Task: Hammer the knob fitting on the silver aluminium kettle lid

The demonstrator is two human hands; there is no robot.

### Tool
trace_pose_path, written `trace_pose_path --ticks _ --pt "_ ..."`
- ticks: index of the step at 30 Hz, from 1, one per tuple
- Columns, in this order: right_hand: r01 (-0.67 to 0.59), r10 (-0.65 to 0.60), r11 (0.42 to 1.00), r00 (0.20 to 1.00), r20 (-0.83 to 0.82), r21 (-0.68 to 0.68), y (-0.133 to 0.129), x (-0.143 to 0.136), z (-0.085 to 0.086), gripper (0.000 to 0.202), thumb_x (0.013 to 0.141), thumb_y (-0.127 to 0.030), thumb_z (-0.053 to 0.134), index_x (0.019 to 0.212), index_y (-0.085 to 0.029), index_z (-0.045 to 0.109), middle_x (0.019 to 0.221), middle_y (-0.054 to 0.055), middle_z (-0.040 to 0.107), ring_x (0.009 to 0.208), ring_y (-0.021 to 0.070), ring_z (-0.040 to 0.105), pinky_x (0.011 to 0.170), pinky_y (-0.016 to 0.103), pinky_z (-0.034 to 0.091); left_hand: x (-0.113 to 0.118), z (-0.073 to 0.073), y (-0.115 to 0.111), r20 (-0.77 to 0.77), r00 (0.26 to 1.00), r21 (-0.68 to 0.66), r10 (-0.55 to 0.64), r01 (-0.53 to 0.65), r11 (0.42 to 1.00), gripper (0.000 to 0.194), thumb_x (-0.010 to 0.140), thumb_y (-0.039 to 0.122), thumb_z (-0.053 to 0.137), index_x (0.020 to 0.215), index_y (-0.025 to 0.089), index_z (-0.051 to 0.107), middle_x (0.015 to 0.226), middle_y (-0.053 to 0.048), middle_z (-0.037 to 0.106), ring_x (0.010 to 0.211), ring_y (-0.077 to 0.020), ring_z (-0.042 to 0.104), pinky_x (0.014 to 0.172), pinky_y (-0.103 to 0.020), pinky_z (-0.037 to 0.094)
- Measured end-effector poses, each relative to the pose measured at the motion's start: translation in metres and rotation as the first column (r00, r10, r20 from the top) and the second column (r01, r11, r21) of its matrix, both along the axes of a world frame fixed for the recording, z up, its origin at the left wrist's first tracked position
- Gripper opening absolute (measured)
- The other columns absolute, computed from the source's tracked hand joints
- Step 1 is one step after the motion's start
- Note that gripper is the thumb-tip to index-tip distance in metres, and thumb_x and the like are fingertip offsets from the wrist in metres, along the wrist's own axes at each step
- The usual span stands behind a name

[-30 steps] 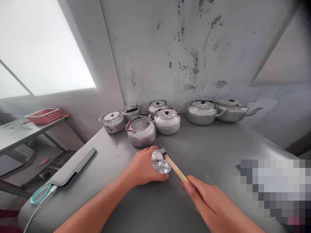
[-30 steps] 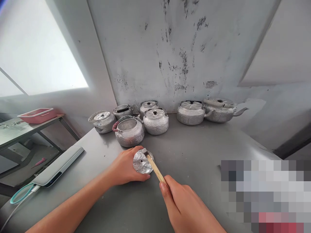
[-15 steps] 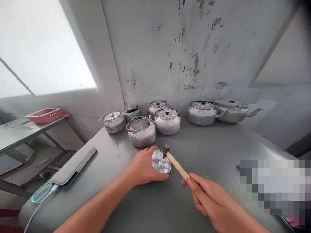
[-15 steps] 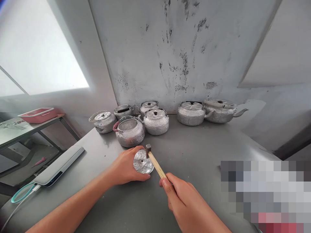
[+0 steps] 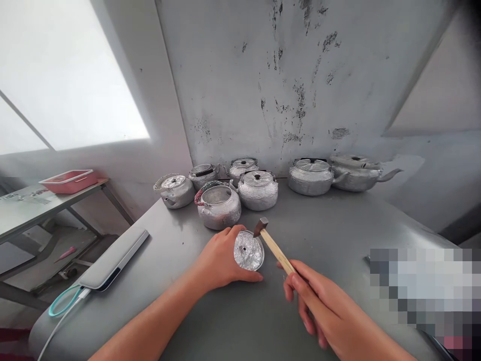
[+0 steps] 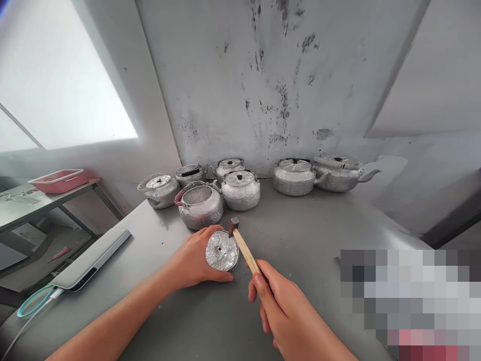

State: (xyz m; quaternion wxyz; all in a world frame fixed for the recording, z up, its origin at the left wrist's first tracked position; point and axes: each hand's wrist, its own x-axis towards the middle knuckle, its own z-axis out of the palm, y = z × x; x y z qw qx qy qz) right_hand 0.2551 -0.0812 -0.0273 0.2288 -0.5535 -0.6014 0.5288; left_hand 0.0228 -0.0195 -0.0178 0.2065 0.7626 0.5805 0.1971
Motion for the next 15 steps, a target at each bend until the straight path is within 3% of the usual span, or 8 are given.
trace_pose_path --ticks 2,4,7,10,13,15 --pt "-0.024 0.025 0.999 0.999 0.030 -0.027 -0.0012 -0.0012 0.0008 0.038 0.103 -0.050 0.021 0.094 -0.027 0.050 0.061 -0.006 0.045 0.050 0.0118 0.038 0.044 0.021 0.033 0.0000 -0.0009 -0.0003 -0.021 1.000 0.010 -0.004 0.004 1.000 0.109 0.052 0.073 0.078 0.145 0.035 0.038 0.143 -0.008 0.049 0.133 -0.0380 0.043 0.105 -0.047 0.040" --pt "-0.048 0.045 0.998 0.996 0.074 0.043 -0.0015 -0.0015 0.0008 0.037 0.103 -0.049 0.020 0.094 -0.027 0.049 0.058 -0.007 0.041 0.048 0.0123 0.034 0.043 0.022 0.030 0.0005 -0.0019 -0.0010 -0.033 0.999 0.033 -0.007 0.008 0.999 0.106 0.055 0.073 0.077 0.146 0.036 0.037 0.144 -0.009 0.046 0.135 -0.0390 0.041 0.106 -0.048 0.039" --pt "-0.073 0.041 0.976 0.987 0.155 0.206 -0.0015 0.0007 -0.0002 0.032 0.103 -0.046 0.024 0.095 -0.028 0.049 0.064 -0.006 0.040 0.055 0.0137 0.038 0.052 0.024 0.036 0.0013 -0.0035 -0.0015 -0.029 1.000 0.079 -0.008 0.010 0.997 0.082 0.071 0.060 0.072 0.143 0.037 0.041 0.140 -0.008 0.049 0.132 -0.0358 0.044 0.106 -0.046 0.038" --pt "-0.079 0.027 0.961 0.980 0.196 0.264 -0.0008 0.0036 -0.0018 0.032 0.103 -0.045 0.023 0.117 -0.030 0.047 0.082 -0.002 0.052 0.063 0.0148 0.044 0.062 0.027 0.040 0.0007 -0.0043 0.0004 -0.012 0.999 0.105 -0.031 0.032 0.994 0.055 0.084 0.038 0.060 0.137 0.034 0.047 0.127 -0.006 0.058 0.123 -0.0290 0.053 0.105 -0.042 0.039" --pt "-0.068 0.029 0.969 0.986 0.162 0.236 0.0016 0.0050 -0.0044 0.043 0.103 -0.049 0.021 0.142 -0.034 0.031 0.097 0.000 0.058 0.060 0.0142 0.045 0.056 0.028 0.039 -0.0012 -0.0042 0.0035 0.004 0.999 0.103 -0.050 0.049 0.993 0.049 0.085 0.031 0.056 0.133 0.031 0.051 0.120 -0.005 0.062 0.115 -0.0267 0.057 0.102 -0.039 0.041" --pt "-0.066 0.024 0.967 0.985 0.173 0.244 0.0035 0.0053 -0.0062 0.046 0.103 -0.050 0.022 0.145 -0.035 0.030 0.097 0.000 0.059 0.061 0.0146 0.048 0.055 0.028 0.038 -0.0023 -0.0038 0.0047 0.013 0.998 0.100 -0.055 0.054 0.994 0.049 0.084 0.031 0.057 0.133 0.029 0.052 0.120 -0.005 0.062 0.114 -0.0267 0.058 0.102 -0.039 0.042"
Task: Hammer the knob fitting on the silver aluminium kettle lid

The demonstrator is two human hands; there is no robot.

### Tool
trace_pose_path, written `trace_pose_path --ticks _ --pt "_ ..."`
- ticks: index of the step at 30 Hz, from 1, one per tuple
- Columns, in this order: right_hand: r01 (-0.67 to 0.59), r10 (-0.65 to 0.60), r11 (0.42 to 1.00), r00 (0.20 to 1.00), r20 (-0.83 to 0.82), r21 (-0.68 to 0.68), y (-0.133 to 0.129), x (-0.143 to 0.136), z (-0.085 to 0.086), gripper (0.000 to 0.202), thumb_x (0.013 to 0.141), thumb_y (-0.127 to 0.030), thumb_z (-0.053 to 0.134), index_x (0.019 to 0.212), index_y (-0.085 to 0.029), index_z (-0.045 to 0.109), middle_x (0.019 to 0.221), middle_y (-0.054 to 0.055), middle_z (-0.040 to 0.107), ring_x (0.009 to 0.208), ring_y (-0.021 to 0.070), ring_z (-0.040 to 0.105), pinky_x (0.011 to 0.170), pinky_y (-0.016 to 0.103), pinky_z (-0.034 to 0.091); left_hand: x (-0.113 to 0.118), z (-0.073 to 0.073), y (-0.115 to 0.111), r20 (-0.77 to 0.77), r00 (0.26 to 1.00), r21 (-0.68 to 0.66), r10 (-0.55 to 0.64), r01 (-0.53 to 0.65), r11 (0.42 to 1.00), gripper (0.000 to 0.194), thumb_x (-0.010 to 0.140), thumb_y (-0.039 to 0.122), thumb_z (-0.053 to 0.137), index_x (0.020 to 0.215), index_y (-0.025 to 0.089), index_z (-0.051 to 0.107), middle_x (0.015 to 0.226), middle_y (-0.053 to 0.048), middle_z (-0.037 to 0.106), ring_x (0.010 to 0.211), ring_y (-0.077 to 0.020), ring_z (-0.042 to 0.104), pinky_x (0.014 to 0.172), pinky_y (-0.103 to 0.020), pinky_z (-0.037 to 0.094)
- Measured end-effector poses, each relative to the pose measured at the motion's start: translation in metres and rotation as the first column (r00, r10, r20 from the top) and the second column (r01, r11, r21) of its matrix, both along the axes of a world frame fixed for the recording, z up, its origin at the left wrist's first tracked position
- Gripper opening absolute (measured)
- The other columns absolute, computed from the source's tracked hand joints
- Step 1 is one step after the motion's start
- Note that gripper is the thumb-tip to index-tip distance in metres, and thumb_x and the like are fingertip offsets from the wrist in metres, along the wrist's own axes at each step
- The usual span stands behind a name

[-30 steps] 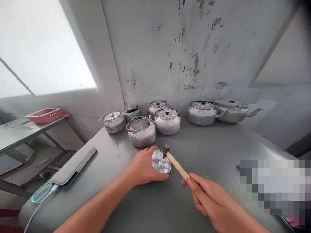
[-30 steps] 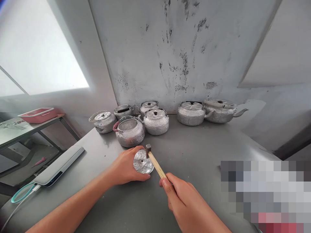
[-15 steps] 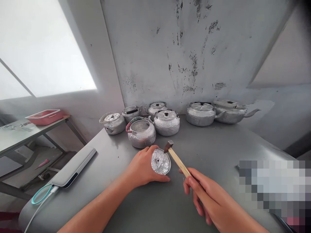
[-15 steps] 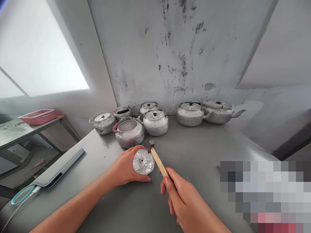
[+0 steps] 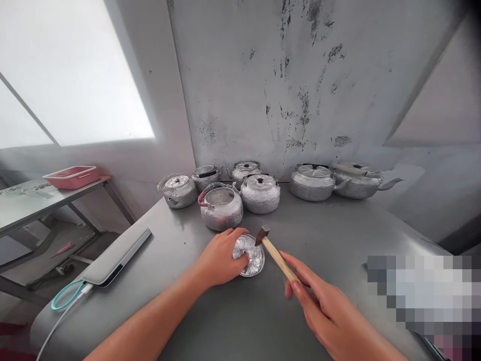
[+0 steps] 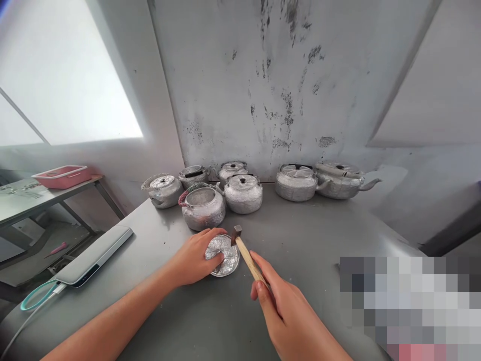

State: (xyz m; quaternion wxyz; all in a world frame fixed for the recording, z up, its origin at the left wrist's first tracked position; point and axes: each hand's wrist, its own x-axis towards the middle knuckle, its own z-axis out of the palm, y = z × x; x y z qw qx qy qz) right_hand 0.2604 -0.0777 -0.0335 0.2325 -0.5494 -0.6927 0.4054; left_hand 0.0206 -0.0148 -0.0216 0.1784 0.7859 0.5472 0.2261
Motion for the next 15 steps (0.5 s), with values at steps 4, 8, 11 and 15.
trace_pose_path --ticks 4,8,11,15 --pt "-0.004 -0.003 0.996 0.997 0.079 0.094 0.001 0.000 -0.002 0.046 0.103 -0.049 0.027 0.145 -0.033 0.036 0.089 0.000 0.061 0.069 0.0178 0.055 0.060 0.030 0.038 0.000 0.001 0.000 0.011 1.000 0.009 -0.008 0.008 1.000 0.051 0.084 0.030 0.057 0.134 0.030 0.051 0.119 -0.005 0.063 0.113 -0.0264 0.059 0.100 -0.037 0.043" --pt "-0.050 0.041 0.996 0.992 0.115 0.079 -0.001 -0.004 0.001 0.045 0.103 -0.049 0.025 0.144 -0.034 0.035 0.082 -0.002 0.059 0.068 0.0178 0.053 0.061 0.030 0.037 0.000 0.000 0.001 -0.012 1.000 0.011 -0.012 0.012 1.000 0.050 0.084 0.030 0.056 0.134 0.030 0.053 0.113 -0.006 0.064 0.110 -0.0267 0.060 0.096 -0.037 0.045" --pt "-0.075 0.068 0.994 0.993 0.094 0.081 -0.003 -0.008 0.006 0.042 0.104 -0.047 0.024 0.141 -0.033 0.036 0.084 -0.002 0.058 0.063 0.0161 0.049 0.057 0.029 0.034 0.000 -0.001 0.001 -0.043 0.999 -0.002 -0.010 0.009 1.000 0.051 0.085 0.030 0.054 0.135 0.027 0.053 0.111 -0.007 0.064 0.109 -0.0277 0.061 0.094 -0.037 0.045" --pt "-0.092 0.084 0.992 0.992 0.098 0.084 -0.006 -0.008 0.010 0.042 0.104 -0.048 0.022 0.143 -0.033 0.031 0.081 -0.004 0.054 0.064 0.0159 0.047 0.060 0.029 0.036 0.000 -0.001 -0.001 -0.056 0.998 -0.010 0.006 -0.007 1.000 0.051 0.085 0.029 0.054 0.136 0.028 0.053 0.113 -0.007 0.064 0.112 -0.0279 0.060 0.095 -0.036 0.045"
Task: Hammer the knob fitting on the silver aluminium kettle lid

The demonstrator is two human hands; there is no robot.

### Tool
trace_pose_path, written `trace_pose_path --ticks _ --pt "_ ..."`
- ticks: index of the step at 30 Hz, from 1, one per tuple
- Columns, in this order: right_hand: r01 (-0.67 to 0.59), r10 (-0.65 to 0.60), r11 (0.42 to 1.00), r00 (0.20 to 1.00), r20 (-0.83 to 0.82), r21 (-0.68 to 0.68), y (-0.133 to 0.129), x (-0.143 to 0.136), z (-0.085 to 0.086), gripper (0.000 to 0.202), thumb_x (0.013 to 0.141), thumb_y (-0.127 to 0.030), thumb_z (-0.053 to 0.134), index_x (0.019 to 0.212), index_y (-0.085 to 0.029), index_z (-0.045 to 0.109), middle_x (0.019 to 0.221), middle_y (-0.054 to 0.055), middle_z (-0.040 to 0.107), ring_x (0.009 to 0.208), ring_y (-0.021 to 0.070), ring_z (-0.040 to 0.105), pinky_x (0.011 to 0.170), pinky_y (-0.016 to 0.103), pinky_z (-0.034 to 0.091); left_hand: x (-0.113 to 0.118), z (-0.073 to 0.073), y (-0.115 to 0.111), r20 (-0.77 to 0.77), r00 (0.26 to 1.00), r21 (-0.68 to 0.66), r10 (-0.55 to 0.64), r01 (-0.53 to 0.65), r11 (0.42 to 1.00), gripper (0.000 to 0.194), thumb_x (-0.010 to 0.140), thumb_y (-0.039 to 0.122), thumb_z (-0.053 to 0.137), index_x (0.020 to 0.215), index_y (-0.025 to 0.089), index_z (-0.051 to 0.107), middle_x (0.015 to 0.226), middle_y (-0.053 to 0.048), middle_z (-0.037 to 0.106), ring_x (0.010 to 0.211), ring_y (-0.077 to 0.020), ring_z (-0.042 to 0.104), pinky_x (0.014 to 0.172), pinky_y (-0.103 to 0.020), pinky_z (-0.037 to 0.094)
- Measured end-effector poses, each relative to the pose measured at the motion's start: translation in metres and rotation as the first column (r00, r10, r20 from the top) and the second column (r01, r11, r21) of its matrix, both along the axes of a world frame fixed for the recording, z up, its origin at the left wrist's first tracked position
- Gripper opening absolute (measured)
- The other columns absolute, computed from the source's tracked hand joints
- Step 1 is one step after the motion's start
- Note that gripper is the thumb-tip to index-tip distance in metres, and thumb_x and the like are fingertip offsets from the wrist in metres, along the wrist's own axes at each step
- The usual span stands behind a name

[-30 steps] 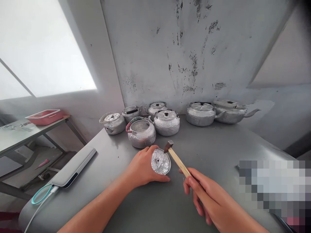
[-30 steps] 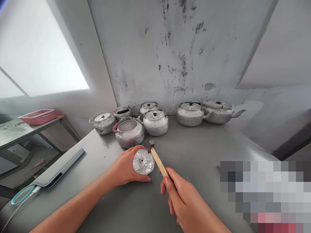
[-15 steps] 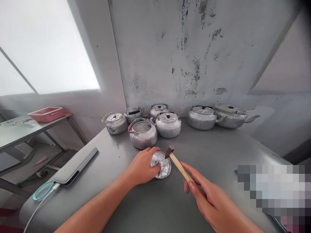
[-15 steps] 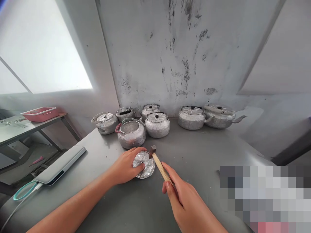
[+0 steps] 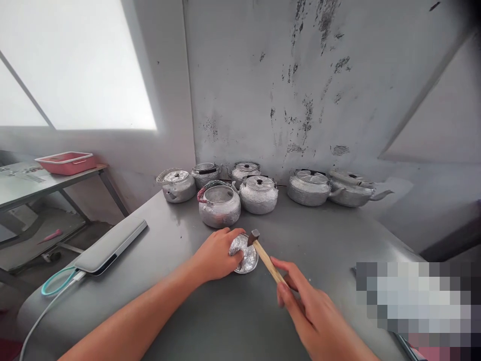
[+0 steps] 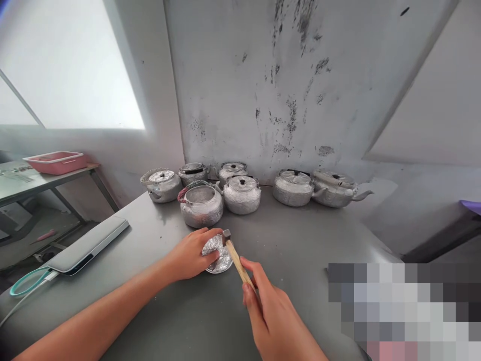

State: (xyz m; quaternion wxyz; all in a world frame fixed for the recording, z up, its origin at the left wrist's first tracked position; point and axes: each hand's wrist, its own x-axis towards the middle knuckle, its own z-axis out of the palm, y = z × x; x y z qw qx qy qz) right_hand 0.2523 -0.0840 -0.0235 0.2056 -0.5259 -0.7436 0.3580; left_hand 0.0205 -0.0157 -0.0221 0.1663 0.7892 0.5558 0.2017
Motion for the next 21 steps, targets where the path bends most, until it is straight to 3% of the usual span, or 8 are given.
trace_pose_path --ticks 4,8,21 --pt "0.049 -0.048 0.999 0.998 0.028 -0.013 -0.0028 0.0024 0.0009 0.042 0.104 -0.051 0.024 0.142 -0.035 0.031 0.081 -0.004 0.055 0.066 0.0161 0.048 0.064 0.029 0.037 0.0010 0.0000 -0.0019 0.000 1.000 -0.012 0.021 -0.021 1.000 0.050 0.086 0.031 0.054 0.136 0.030 0.053 0.111 -0.006 0.064 0.111 -0.0276 0.060 0.094 -0.036 0.046" --pt "0.019 -0.018 0.999 0.999 0.030 -0.035 -0.0030 0.0018 -0.0003 0.040 0.104 -0.051 0.023 0.140 -0.035 0.032 0.077 -0.005 0.052 0.066 0.0164 0.047 0.065 0.030 0.036 0.0023 -0.0027 -0.0014 0.013 0.999 0.010 0.031 -0.031 0.999 0.048 0.084 0.029 0.054 0.133 0.029 0.055 0.111 -0.006 0.065 0.110 -0.0272 0.061 0.094 -0.037 0.046" --pt "0.053 -0.065 0.986 0.995 -0.070 -0.156 0.0010 -0.0023 0.0088 0.043 0.103 -0.052 0.022 0.141 -0.032 0.029 0.077 -0.005 0.045 0.056 0.0144 0.034 0.054 0.027 0.030 0.0017 -0.0055 0.0000 0.053 0.997 -0.001 0.062 -0.063 0.998 0.047 0.082 0.033 0.058 0.129 0.028 0.058 0.117 -0.007 0.069 0.110 -0.0309 0.063 0.096 -0.040 0.045"
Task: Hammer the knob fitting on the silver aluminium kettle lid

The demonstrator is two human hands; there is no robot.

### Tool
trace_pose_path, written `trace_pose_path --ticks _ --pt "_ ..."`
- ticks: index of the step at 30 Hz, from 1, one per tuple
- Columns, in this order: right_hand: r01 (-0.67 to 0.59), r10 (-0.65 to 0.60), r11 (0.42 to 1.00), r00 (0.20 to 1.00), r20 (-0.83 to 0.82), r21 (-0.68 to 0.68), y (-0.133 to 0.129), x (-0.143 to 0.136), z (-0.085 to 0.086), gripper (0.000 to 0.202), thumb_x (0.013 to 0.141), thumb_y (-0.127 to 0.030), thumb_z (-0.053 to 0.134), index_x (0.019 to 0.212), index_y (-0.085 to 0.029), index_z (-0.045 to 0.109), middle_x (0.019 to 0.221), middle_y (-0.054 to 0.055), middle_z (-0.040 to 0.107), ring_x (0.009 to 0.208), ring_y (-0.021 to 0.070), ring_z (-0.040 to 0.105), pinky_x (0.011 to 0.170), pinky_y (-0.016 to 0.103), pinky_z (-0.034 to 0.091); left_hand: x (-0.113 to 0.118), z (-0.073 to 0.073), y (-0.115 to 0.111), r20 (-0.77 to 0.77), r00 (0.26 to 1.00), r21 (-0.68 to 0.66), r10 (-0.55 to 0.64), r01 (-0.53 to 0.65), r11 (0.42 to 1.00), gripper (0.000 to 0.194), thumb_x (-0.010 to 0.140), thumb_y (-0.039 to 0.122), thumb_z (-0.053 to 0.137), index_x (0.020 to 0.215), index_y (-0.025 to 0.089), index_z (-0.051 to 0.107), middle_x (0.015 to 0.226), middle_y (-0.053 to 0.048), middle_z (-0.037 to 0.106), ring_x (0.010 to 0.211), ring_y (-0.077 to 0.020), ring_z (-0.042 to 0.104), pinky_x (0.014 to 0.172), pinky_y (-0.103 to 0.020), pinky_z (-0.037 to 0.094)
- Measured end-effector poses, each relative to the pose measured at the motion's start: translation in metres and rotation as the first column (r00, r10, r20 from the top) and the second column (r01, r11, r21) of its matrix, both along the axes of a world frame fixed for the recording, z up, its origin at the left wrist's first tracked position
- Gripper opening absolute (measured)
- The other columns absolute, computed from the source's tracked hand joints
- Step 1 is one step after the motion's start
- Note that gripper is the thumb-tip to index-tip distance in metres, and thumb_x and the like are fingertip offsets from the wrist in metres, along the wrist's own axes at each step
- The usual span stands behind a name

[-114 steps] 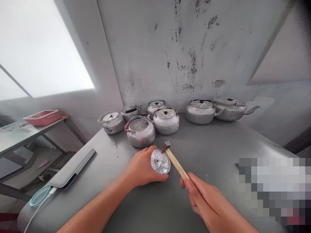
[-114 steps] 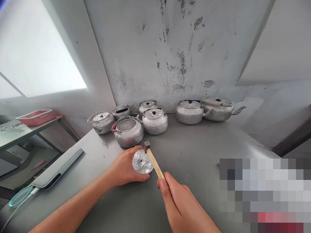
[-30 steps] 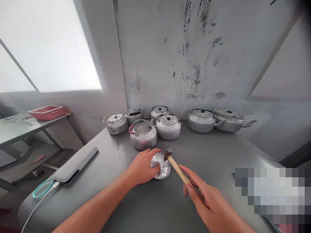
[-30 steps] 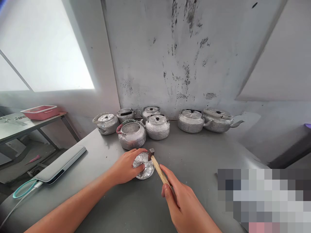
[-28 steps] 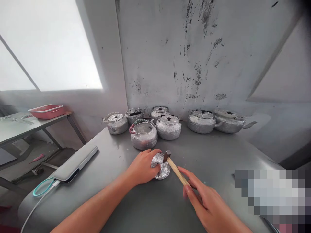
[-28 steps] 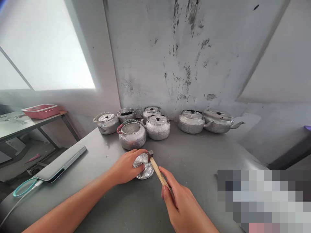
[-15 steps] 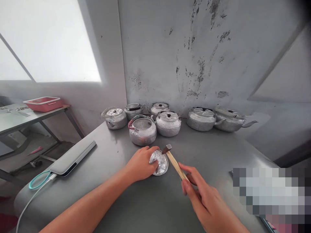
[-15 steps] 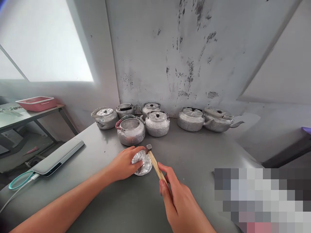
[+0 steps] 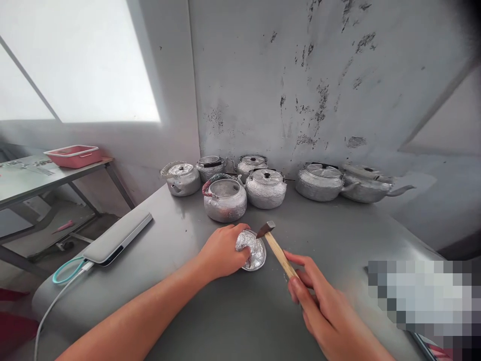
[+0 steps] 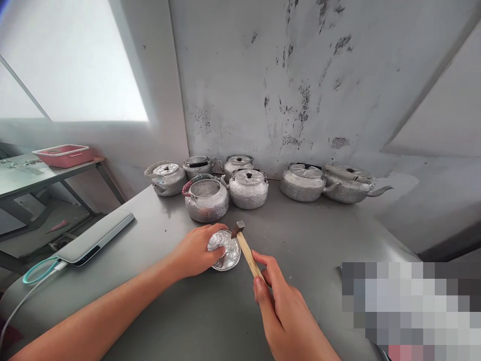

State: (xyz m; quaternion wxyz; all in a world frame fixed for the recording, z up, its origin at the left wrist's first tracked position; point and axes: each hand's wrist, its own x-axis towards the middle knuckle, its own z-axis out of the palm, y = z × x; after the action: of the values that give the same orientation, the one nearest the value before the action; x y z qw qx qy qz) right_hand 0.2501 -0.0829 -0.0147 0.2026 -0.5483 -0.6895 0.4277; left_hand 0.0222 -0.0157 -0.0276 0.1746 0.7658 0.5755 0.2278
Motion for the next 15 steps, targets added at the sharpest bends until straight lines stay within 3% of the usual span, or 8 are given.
trace_pose_path --ticks 4,9,15 --pt "-0.033 0.033 0.999 0.999 0.031 0.008 0.001 0.000 -0.004 0.043 0.102 -0.052 0.023 0.139 -0.031 0.032 0.076 -0.005 0.045 0.060 0.0154 0.037 0.056 0.028 0.032 0.000 0.000 0.000 0.002 1.000 -0.008 0.006 -0.006 1.000 0.046 0.081 0.032 0.058 0.127 0.028 0.059 0.115 -0.007 0.069 0.109 -0.0307 0.064 0.095 -0.040 0.046" --pt "0.011 -0.011 1.000 1.000 0.009 0.009 0.001 0.001 -0.006 0.044 0.102 -0.053 0.026 0.139 -0.033 0.035 0.075 -0.005 0.045 0.055 0.0137 0.034 0.051 0.026 0.030 0.000 0.001 0.001 -0.002 1.000 -0.011 0.000 0.000 1.000 0.044 0.082 0.033 0.058 0.126 0.028 0.059 0.115 -0.007 0.070 0.108 -0.0310 0.064 0.093 -0.040 0.047" --pt "0.137 -0.134 0.991 0.969 -0.209 -0.001 -0.001 -0.003 0.007 0.050 0.098 -0.059 0.035 0.140 -0.032 0.036 0.075 -0.006 0.046 0.047 0.0093 0.028 0.036 0.021 0.026 -0.001 0.001 0.000 0.036 0.999 -0.016 0.001 -0.001 1.000 0.046 0.081 0.032 0.058 0.126 0.024 0.056 0.116 -0.008 0.069 0.110 -0.0312 0.062 0.092 -0.040 0.046"
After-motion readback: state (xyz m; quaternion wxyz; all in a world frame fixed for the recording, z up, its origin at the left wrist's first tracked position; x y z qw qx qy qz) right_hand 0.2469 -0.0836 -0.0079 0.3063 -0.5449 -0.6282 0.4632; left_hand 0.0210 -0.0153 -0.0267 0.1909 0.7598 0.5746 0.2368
